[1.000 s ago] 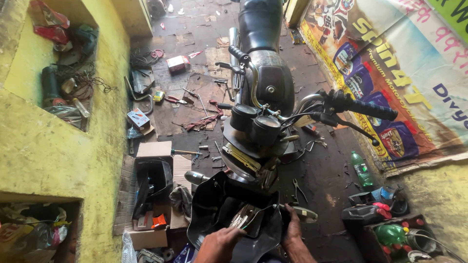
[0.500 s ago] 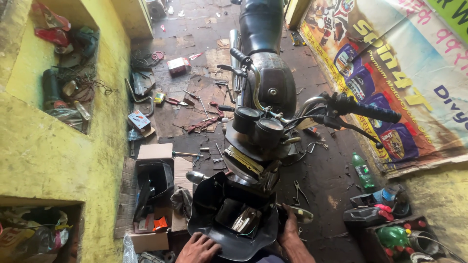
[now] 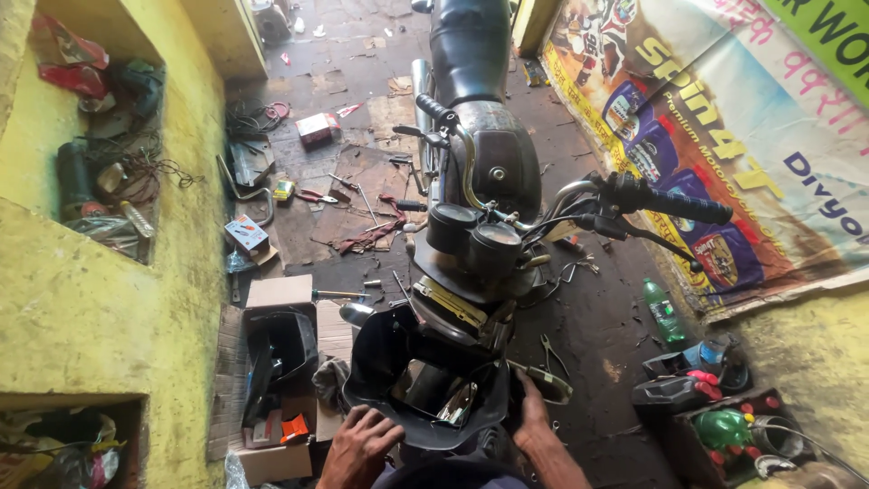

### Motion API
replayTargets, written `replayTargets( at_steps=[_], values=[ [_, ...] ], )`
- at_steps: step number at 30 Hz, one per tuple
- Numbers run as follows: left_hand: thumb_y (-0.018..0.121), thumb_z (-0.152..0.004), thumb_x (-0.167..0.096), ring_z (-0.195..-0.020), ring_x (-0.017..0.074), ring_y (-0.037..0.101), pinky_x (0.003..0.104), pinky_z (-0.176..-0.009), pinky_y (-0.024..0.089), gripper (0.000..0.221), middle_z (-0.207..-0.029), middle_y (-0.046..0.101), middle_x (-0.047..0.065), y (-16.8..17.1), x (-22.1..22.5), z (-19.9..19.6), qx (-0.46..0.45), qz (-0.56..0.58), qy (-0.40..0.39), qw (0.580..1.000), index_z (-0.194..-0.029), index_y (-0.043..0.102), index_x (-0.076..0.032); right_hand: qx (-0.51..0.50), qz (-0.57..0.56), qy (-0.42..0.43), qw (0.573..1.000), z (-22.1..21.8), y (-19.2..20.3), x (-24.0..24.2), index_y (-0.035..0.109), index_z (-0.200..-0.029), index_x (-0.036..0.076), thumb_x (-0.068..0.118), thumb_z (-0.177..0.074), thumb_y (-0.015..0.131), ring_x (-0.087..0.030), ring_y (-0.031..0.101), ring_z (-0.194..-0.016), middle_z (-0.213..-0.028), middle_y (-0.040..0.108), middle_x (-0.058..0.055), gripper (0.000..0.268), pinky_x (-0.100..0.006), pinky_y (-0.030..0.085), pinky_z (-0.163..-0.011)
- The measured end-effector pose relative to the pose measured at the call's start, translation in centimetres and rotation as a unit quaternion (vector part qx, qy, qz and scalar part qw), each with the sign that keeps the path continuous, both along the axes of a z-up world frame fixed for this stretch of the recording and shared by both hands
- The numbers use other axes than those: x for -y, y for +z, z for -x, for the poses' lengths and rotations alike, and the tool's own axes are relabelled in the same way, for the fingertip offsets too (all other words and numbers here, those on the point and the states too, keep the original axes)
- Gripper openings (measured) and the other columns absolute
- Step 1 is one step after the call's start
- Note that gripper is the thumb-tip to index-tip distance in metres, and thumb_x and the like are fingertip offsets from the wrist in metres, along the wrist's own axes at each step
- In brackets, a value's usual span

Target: Repairing and assembling the front cowl and wiring of a motorcycle in a service bay.

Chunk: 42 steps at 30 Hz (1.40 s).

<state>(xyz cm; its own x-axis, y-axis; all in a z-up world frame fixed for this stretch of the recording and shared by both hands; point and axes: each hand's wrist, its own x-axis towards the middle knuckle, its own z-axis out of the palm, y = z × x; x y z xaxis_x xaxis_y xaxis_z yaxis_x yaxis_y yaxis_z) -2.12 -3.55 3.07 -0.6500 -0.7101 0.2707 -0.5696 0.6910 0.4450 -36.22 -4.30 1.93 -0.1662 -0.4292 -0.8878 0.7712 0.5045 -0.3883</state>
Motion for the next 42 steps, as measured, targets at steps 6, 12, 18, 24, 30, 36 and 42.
replayTargets(
  at_steps=[6,12,18,24,30,36,42],
  values=[
    [0.068,-0.086,-0.004,-0.102,0.0204,0.068,0.041,-0.1,0.046,0.018,-0.097,0.075,0.0,2.7,1.6,0.7,0.003,-0.044,0.035,0.998,-0.1,0.074,-0.014,0.005,0.045,0.024,0.999,1.4,-1.5,-0.6,0.072,-0.115,0.003,0.03,-0.09,0.064,-0.028,0.072,-0.094,-0.104,0.076,-0.012,0.037,-0.045,0.061,-0.087],
    [0.07,-0.081,-0.006,-0.094,0.0185,0.068,0.04,-0.1,0.048,0.011,-0.087,0.073,-0.002,4.9,3.6,1.6,0.011,-0.017,0.039,0.999,-0.089,0.072,-0.014,-0.297,0.073,0.082,0.949,2.0,5.0,1.1,0.062,-0.128,0.005,0.02,-0.088,0.067,-0.032,0.064,-0.105,-0.117,0.068,-0.015,0.043,-0.048,0.05,-0.087],
    [0.071,-0.084,-0.007,-0.09,0.0186,0.067,0.039,-0.097,0.048,0.011,-0.085,0.073,-0.002,3.6,4.9,2.4,0.002,-0.01,0.011,1.0,-0.092,0.073,-0.015,-0.758,0.189,0.134,0.61,7.3,15.2,8.3,0.049,-0.143,0.004,0.026,-0.093,0.062,-0.036,0.047,-0.14,-0.148,0.049,-0.021,0.056,-0.052,0.039,-0.118],
    [0.069,-0.08,-0.004,-0.093,0.02,0.067,0.039,-0.096,0.048,0.016,-0.088,0.073,-0.002,4.4,6.0,2.6,-0.007,-0.001,-0.011,1.0,-0.092,0.073,-0.013,-0.921,0.072,0.119,0.364,18.0,12.8,16.4,0.034,-0.16,-0.003,0.06,-0.111,0.048,-0.051,0.011,-0.157,-0.167,0.029,-0.033,0.081,-0.064,0.01,-0.127],
    [0.069,-0.08,-0.005,-0.096,0.0212,0.066,0.039,-0.095,0.046,0.021,-0.091,0.073,0.0,3.8,6.8,2.1,-0.004,-0.048,-0.025,0.999,-0.099,0.074,-0.013,-0.848,-0.054,0.247,0.467,18.5,12.0,20.3,0.026,-0.161,0.002,0.084,-0.094,0.006,-0.048,-0.002,-0.16,-0.17,0.011,-0.027,0.108,-0.066,-0.008,-0.124],
    [0.067,-0.077,-0.003,-0.098,0.0212,0.067,0.04,-0.094,0.046,0.025,-0.095,0.074,0.0,3.5,6.9,2.0,-0.025,-0.037,-0.039,0.998,-0.099,0.073,-0.012,-0.891,0.018,0.173,0.42,17.7,11.9,20.1,0.028,-0.16,0.002,0.082,-0.098,0.009,-0.049,-0.001,-0.157,-0.168,0.018,-0.029,0.103,-0.069,-0.008,-0.12],
    [0.063,-0.07,0.005,-0.095,0.0211,0.068,0.039,-0.088,0.048,0.033,-0.095,0.074,0.002,3.3,6.9,3.2,-0.011,-0.03,-0.058,0.998,-0.098,0.071,-0.011,-0.892,0.022,0.172,0.417,18.2,12.4,20.4,0.033,-0.157,0.004,0.081,-0.101,0.012,-0.045,0.009,-0.159,-0.16,0.029,-0.027,0.097,-0.067,0.0,-0.125]
  ],
)
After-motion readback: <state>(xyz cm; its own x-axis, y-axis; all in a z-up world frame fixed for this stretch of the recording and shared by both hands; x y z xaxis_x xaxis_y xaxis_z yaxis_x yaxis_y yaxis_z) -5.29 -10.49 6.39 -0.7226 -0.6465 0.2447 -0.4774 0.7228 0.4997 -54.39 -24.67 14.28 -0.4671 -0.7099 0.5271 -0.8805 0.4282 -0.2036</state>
